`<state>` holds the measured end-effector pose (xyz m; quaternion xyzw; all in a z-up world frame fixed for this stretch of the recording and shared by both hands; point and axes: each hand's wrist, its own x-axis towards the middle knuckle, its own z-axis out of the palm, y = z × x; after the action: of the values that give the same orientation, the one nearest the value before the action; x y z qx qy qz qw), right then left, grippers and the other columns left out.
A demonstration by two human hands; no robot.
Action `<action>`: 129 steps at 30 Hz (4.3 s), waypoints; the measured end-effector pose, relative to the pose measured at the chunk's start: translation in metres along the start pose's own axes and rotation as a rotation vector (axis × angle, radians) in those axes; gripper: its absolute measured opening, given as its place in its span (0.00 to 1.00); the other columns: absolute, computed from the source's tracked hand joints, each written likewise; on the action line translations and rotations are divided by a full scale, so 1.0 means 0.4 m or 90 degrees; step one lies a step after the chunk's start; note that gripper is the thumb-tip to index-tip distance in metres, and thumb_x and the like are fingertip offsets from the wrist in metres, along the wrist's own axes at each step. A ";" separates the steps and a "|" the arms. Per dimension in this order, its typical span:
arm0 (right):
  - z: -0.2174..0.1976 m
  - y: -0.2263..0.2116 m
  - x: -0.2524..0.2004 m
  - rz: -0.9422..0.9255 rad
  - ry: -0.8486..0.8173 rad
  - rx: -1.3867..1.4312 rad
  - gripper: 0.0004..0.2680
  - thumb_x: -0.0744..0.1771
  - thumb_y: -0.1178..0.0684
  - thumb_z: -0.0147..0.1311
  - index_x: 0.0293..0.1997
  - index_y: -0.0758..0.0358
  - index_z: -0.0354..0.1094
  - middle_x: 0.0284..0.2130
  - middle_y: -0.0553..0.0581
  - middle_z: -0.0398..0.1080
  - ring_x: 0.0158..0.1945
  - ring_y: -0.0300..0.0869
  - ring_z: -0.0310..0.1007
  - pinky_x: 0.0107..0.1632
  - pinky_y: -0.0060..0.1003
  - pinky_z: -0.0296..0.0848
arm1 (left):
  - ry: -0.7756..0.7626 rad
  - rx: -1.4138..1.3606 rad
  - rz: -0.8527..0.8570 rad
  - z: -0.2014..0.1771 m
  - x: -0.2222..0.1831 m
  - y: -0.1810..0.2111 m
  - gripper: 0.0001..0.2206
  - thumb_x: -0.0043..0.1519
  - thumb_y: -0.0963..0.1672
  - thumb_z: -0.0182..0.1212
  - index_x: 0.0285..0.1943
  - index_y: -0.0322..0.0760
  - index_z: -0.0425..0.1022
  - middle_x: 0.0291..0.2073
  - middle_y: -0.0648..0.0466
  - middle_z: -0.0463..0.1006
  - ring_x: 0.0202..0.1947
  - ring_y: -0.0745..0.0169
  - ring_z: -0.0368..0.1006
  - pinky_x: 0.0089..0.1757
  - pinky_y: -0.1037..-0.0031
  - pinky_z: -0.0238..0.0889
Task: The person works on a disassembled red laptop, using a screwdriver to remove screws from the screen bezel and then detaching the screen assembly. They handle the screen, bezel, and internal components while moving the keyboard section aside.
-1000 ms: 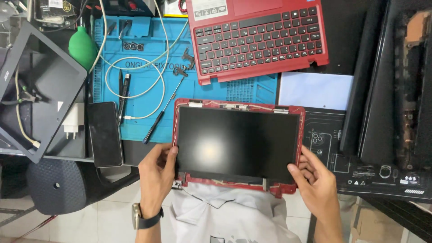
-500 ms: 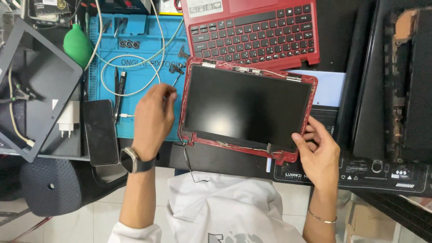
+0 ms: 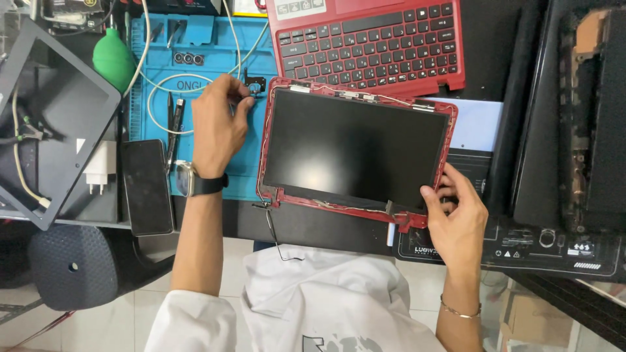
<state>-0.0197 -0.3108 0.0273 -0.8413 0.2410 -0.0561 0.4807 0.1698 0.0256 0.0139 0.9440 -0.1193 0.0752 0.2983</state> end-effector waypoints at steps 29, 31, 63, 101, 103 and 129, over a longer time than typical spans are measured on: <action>-0.019 0.112 -0.096 0.129 -0.112 0.461 0.14 0.65 0.67 0.59 0.56 0.76 0.69 0.46 0.64 0.75 0.47 0.40 0.78 0.51 0.33 0.80 | -0.153 -0.195 0.353 0.105 -0.308 0.484 0.22 0.51 0.35 0.63 0.57 0.23 0.75 0.50 0.44 0.75 0.44 0.50 0.74 0.44 0.64 0.71; -0.034 0.137 -0.098 0.133 -0.098 0.448 0.13 0.64 0.67 0.59 0.54 0.77 0.70 0.44 0.64 0.76 0.47 0.40 0.78 0.52 0.34 0.80 | -0.175 -0.207 0.343 0.108 -0.326 0.495 0.22 0.51 0.34 0.63 0.58 0.23 0.74 0.51 0.44 0.74 0.44 0.50 0.73 0.44 0.65 0.71; -0.080 0.030 -0.082 0.047 -0.107 0.169 0.10 0.63 0.67 0.61 0.47 0.72 0.74 0.39 0.56 0.76 0.39 0.35 0.79 0.42 0.28 0.79 | -0.228 -0.209 0.366 0.207 -0.408 0.516 0.18 0.54 0.38 0.64 0.54 0.31 0.76 0.45 0.52 0.76 0.44 0.56 0.72 0.48 0.64 0.63; -0.064 0.038 -0.087 -0.090 -0.076 -0.021 0.10 0.64 0.64 0.63 0.48 0.63 0.77 0.40 0.54 0.73 0.29 0.34 0.72 0.31 0.28 0.73 | -0.159 -0.091 0.256 0.177 -0.360 0.482 0.14 0.61 0.42 0.68 0.57 0.37 0.80 0.44 0.57 0.76 0.45 0.60 0.70 0.46 0.65 0.58; -0.075 0.032 -0.084 -0.095 -0.074 -0.005 0.09 0.64 0.64 0.63 0.47 0.64 0.77 0.40 0.55 0.73 0.31 0.35 0.73 0.32 0.28 0.73 | -0.163 -0.094 0.254 0.173 -0.357 0.484 0.15 0.61 0.42 0.68 0.57 0.38 0.80 0.44 0.58 0.76 0.46 0.60 0.70 0.46 0.65 0.58; 0.025 -0.052 -0.084 0.063 0.054 -0.113 0.20 0.61 0.62 0.65 0.59 0.64 0.67 0.44 0.58 0.70 0.39 0.43 0.74 0.40 0.35 0.79 | 0.046 0.072 -0.077 0.022 -0.269 0.311 0.26 0.67 0.45 0.66 0.72 0.27 0.64 0.65 0.37 0.66 0.64 0.36 0.61 0.60 0.51 0.54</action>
<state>-0.0387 -0.2789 0.0441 -0.8646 0.3064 -0.0466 0.3954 0.0337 -0.0589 0.0519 0.9614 -0.0471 0.0976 0.2529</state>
